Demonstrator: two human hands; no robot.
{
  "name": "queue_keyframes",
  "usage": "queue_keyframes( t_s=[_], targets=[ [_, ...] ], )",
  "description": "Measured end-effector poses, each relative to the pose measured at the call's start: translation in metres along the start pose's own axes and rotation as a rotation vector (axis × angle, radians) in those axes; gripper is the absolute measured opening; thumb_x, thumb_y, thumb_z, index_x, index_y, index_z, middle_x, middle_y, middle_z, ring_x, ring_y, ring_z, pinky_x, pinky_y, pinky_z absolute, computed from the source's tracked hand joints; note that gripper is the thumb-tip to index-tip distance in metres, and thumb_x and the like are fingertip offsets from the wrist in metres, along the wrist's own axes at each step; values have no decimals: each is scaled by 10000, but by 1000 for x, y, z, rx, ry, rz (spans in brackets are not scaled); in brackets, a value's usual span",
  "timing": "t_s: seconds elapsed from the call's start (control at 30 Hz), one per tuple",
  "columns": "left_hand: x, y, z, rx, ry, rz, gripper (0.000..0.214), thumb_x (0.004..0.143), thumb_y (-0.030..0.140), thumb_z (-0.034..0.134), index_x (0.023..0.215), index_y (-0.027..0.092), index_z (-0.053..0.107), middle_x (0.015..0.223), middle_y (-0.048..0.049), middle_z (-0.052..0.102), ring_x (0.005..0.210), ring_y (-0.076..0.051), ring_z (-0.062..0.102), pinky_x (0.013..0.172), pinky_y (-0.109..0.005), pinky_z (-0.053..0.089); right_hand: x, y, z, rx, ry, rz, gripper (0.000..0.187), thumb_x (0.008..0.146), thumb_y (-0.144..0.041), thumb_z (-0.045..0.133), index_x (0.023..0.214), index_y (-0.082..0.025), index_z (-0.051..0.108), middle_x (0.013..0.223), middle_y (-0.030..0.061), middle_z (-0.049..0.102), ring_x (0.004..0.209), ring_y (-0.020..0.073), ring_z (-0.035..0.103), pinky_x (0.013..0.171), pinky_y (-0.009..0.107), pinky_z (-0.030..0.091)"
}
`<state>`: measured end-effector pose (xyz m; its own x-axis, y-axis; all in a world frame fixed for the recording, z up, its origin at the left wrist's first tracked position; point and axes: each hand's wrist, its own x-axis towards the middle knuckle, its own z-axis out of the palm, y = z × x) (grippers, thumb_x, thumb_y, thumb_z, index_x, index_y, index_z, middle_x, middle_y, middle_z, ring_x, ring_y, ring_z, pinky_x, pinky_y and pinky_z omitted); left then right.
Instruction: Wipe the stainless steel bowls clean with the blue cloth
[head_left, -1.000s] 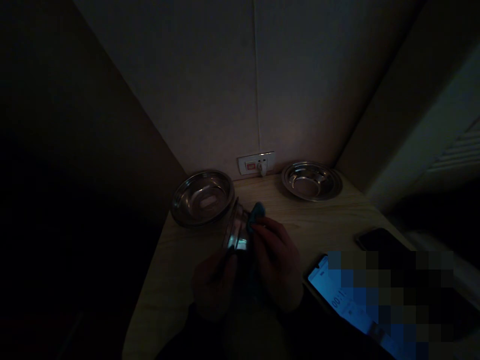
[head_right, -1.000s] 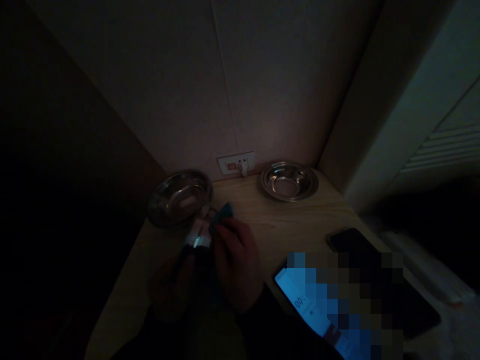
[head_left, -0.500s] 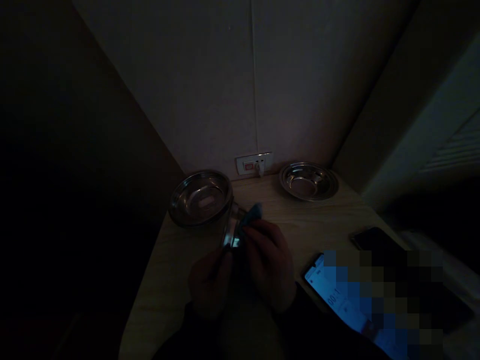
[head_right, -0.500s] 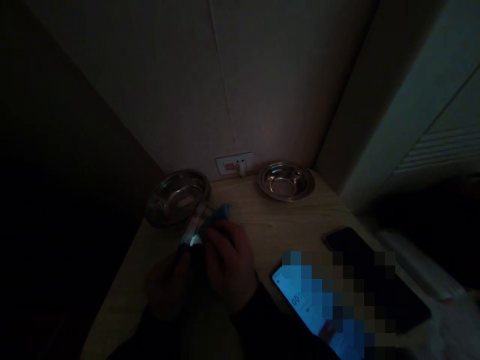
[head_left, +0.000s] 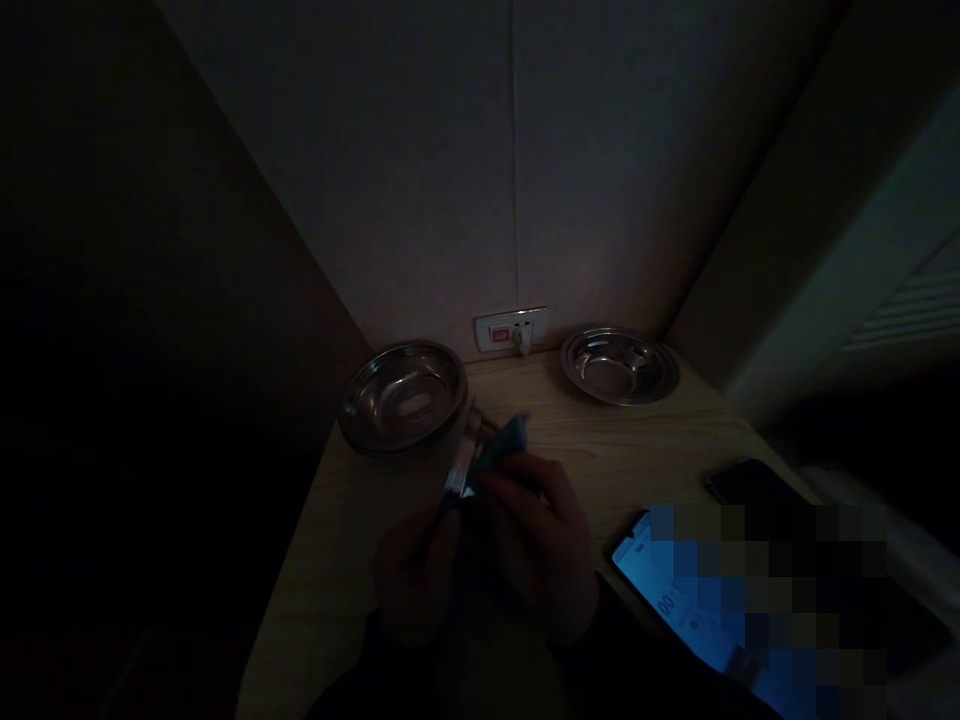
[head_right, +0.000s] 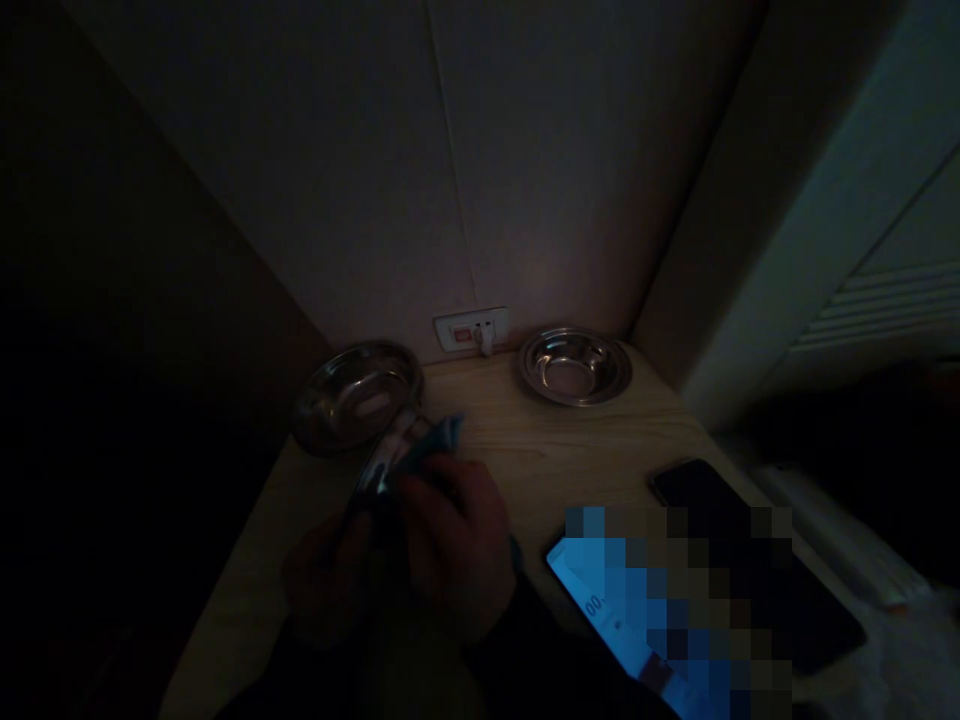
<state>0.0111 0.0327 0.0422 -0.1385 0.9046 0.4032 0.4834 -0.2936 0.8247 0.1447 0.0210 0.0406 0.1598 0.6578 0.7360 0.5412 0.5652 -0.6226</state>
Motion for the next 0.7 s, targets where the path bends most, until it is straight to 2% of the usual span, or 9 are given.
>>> queue_keyframes(
  t_s=[0.07,0.2,0.33,0.43,0.57,0.7],
  targets=[
    [0,0,0,-6,-9,1,264,762,347,572,650,179,742,557,-23,693,460,-146,613,434,-209,470,0,0,0,-5,19,49,291,862,-100,530,1103,-222,637,1047,95,586,944,195,580,755,320,532],
    [1,3,0,3,-46,10,278,759,342,563,601,176,719,504,-15,663,423,-137,585,408,-206,453,3,0,-4,-62,-45,-71,287,846,-114,560,1094,-229,646,1021,90,597,895,200,581,704,326,522],
    [1,5,0,-20,-77,28,274,779,334,551,634,177,722,512,-5,660,435,-129,582,435,-204,462,10,-2,-10,-121,-50,-40,256,865,-120,524,1070,-208,650,985,96,612,863,202,578,684,334,513],
    [1,3,0,-17,-112,63,280,795,311,535,629,174,715,535,-5,671,449,-123,588,433,-193,453,15,-4,-12,-118,-131,-149,225,877,-150,531,1059,-212,648,942,74,630,810,190,564,657,322,498],
    [0,-1,0,3,-132,59,322,810,354,536,594,169,689,490,3,636,427,-119,566,427,-196,443,22,-2,-12,-130,-110,-100,224,891,-138,507,1061,-189,644,960,90,623,847,200,550,694,344,484],
    [0,-3,0,0,-132,68,302,820,344,534,652,172,716,546,-3,671,466,-125,595,435,-193,446,29,-4,-13,-131,-206,-204,199,885,-157,527,1031,-189,658,933,78,639,821,203,535,672,342,457]
  ],
)
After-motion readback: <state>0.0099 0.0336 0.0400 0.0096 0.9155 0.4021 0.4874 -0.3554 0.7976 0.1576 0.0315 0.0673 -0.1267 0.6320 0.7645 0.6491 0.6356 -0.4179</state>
